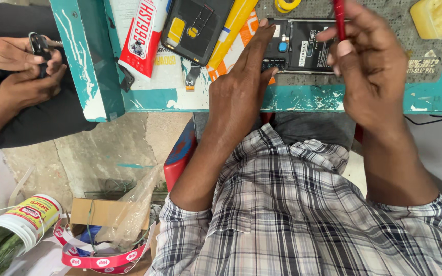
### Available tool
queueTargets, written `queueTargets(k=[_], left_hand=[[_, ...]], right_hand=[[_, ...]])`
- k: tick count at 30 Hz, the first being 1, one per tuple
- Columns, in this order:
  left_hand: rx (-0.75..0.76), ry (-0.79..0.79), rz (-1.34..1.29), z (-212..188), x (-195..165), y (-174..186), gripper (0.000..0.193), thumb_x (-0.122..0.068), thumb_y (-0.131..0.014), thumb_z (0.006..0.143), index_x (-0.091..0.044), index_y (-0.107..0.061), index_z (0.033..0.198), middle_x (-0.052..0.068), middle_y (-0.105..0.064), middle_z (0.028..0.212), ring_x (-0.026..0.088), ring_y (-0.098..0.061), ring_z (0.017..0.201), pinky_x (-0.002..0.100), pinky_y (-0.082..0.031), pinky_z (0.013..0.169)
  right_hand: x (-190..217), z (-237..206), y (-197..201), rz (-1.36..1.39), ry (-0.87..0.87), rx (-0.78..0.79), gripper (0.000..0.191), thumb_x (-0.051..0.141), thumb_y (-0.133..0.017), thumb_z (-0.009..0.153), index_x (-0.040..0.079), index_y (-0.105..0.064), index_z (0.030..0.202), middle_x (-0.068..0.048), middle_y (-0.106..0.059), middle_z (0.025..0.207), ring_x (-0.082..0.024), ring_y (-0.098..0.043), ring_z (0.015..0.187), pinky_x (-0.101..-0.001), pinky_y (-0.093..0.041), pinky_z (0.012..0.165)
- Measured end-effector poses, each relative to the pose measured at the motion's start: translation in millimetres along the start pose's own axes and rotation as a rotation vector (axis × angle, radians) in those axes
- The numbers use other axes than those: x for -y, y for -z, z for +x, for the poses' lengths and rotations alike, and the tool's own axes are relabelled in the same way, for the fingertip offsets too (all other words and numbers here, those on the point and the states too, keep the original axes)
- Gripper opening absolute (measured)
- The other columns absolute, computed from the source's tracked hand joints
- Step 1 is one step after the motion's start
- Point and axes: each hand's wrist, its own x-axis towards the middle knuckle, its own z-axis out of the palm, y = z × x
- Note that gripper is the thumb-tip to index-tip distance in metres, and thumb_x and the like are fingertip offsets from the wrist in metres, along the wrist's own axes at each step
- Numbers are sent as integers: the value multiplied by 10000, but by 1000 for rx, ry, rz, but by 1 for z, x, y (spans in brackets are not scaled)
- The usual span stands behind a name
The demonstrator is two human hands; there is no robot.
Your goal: The person repairs a smartphone at a workbench. They unscrew the phone's back cover with a red screwdriver, remove small components, apply liquid from a small bottle onto the phone, and use tweezers to work on the phone's rear panel and camera area.
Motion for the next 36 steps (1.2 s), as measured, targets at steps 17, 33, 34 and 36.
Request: queueTargets(k=[17, 33, 34, 36], left_hand=[[-3, 5, -8, 2, -3, -6, 612, -139, -723, 1043, -143, -413, 1571, 24, -491, 1629, 228, -778, 969, 304, -603, 683], [11, 5, -17, 1, 1, -3, 607, -138, -713, 1068, -152, -387, 1580, 11, -456, 1609, 236, -767, 1049, 304, -609, 711], [11, 3, -20, 0, 1, -2, 595, -137, -712, 1072, -150, -382, 1567, 9, -453, 1611, 235, -766, 1058, 301, -613, 719], [9, -2, -23, -1, 1, -2, 583, -135, -710, 1076, -147, -377, 1554, 6, -450, 1613, 234, -764, 1076, 298, -618, 732]], right_hand=[[-57, 2, -21, -191, 685, -115, 831, -194, -602, 1048, 254, -125, 1560, -256, -591, 1220, -290, -713, 1023, -419, -671, 966], [-45, 8, -24, -252, 747, -75, 824, -182, -603, 1027, 230, -123, 1555, -279, -590, 1175, -337, -732, 1043, -398, -665, 920], [-44, 8, -25, -254, 749, -77, 825, -182, -605, 1028, 230, -123, 1555, -278, -591, 1174, -337, -733, 1044, -396, -667, 917], [-44, 8, -26, -259, 754, -83, 825, -181, -607, 1030, 229, -123, 1557, -275, -593, 1172, -337, -734, 1045, -392, -671, 911]])
